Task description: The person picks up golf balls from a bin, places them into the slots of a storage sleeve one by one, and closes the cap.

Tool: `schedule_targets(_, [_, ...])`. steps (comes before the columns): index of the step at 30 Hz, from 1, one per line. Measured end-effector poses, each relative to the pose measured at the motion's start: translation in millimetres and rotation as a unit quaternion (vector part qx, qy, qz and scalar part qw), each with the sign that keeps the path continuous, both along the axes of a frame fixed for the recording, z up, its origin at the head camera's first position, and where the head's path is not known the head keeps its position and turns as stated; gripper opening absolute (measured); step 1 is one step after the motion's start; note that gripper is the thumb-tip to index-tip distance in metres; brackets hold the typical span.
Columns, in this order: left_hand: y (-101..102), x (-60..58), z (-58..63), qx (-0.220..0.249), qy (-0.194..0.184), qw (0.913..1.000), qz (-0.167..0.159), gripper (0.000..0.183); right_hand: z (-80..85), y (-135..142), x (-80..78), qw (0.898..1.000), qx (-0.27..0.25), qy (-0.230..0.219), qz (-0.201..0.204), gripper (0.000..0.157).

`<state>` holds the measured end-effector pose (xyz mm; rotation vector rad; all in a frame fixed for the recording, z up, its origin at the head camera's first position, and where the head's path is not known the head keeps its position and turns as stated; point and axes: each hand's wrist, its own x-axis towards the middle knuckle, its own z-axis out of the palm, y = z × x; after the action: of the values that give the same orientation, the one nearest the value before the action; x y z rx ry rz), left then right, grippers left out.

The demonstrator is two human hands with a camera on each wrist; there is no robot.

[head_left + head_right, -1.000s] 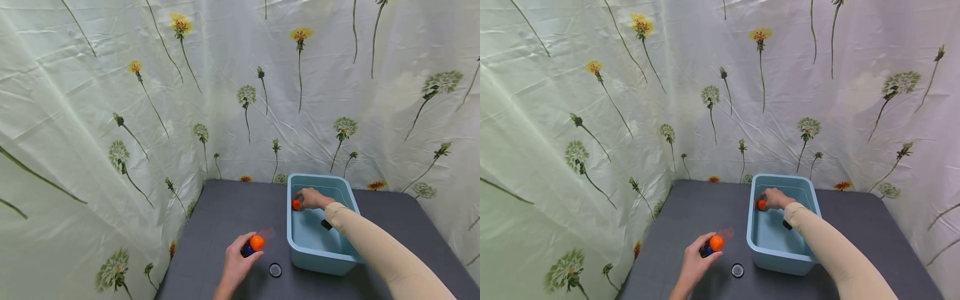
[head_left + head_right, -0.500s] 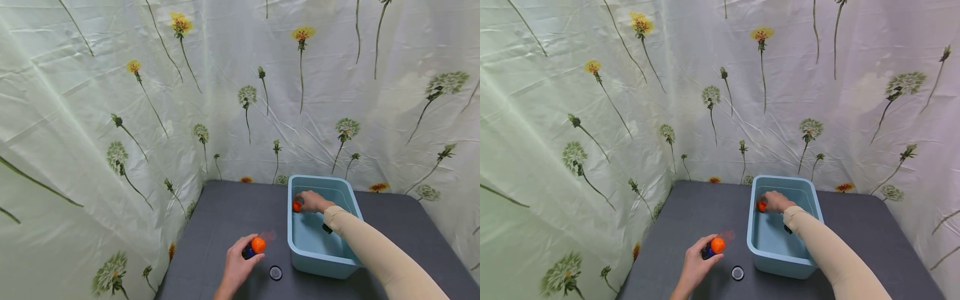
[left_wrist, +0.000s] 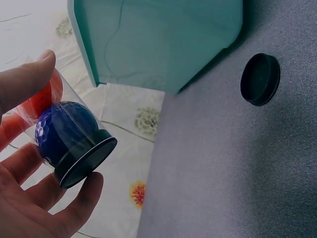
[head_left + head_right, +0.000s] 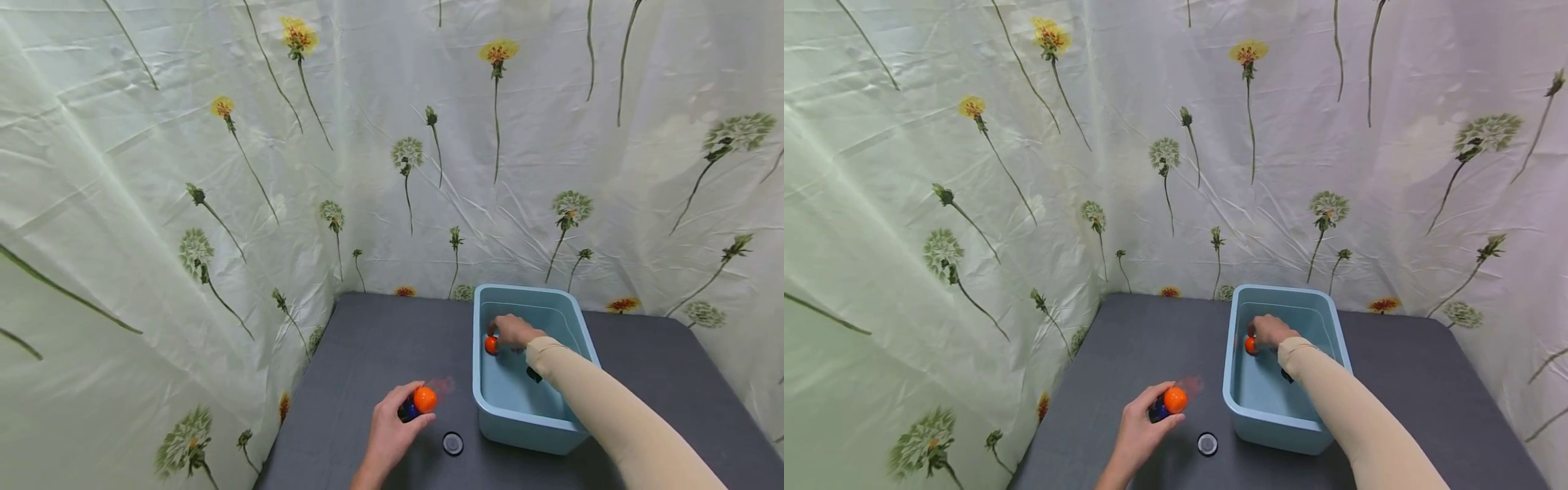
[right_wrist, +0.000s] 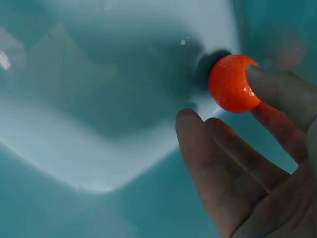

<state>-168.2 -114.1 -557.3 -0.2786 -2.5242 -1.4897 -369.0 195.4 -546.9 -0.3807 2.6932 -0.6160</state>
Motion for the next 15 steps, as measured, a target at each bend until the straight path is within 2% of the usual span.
schedule_targets(6, [1.3, 0.8, -0.4, 0.003, -0.018, 0.9998, -0.003, 0.054, -6.6, 2.0, 3.0, 1.000, 0.005, -0.023, 0.000, 0.029])
schedule_targets(15, [1.0, 1.7, -1.0, 0.020, -0.014, 0.9997, -0.005, 0.053, -8.0, 3.4, 5.3, 0.999, 0.020, -0.021, 0.039, 0.022])
